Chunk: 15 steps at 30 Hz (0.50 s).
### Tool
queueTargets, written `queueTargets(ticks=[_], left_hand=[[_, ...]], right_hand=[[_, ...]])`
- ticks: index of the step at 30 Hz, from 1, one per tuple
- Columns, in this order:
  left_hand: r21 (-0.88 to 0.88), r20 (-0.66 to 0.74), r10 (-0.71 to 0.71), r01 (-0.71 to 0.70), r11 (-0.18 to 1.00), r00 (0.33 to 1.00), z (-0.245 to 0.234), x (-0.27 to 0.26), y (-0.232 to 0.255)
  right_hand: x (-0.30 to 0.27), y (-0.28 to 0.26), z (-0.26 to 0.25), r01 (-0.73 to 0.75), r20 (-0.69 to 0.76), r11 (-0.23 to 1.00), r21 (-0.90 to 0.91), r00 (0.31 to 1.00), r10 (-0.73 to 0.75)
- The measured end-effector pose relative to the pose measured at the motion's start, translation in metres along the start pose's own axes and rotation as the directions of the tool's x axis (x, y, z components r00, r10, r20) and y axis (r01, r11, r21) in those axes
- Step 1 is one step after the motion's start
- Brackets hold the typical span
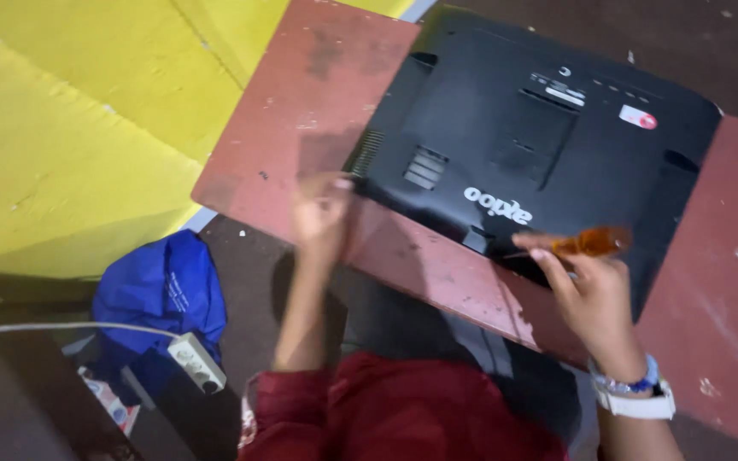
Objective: Repairing a monitor by unscrewing the back panel using a screwdriver
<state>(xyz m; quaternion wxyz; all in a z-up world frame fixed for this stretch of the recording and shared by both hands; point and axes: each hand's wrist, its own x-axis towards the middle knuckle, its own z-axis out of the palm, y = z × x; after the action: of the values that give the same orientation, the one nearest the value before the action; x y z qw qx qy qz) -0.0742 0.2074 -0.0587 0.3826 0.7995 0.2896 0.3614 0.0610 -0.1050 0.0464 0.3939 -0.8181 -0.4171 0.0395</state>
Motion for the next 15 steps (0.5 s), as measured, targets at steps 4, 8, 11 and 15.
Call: queueTargets(ticks=[4, 8, 11, 15], left_hand=[[0.312, -0.191, 0.144, -0.080, 0.947, 0.971, -0.061, 0.020, -0.051], [0.443, -0.100, 0.065, -0.014, 0.896, 0.993, -0.083, 0.040, -0.098], [0.404, -0.030, 0.034, -0.019, 0.915, 0.999, -0.090, 0.050, -0.096], [0.456, 0.064, 0.013, -0.041, 0.889, 0.998, -0.091, 0.056, -0.100]], right_hand=[[-0.011, 0.035, 0.017, 0.084, -0.178, 0.990, -0.109, 0.979, -0.103], [-0.008, 0.033, 0.012, 0.025, -0.176, 0.972, -0.233, 0.982, -0.068], [-0.005, 0.013, 0.003, -0.040, -0.051, 0.993, -0.114, 0.998, 0.035], [-0.014, 0.030, 0.015, -0.019, -0.196, 0.978, -0.209, 0.980, -0.023]])
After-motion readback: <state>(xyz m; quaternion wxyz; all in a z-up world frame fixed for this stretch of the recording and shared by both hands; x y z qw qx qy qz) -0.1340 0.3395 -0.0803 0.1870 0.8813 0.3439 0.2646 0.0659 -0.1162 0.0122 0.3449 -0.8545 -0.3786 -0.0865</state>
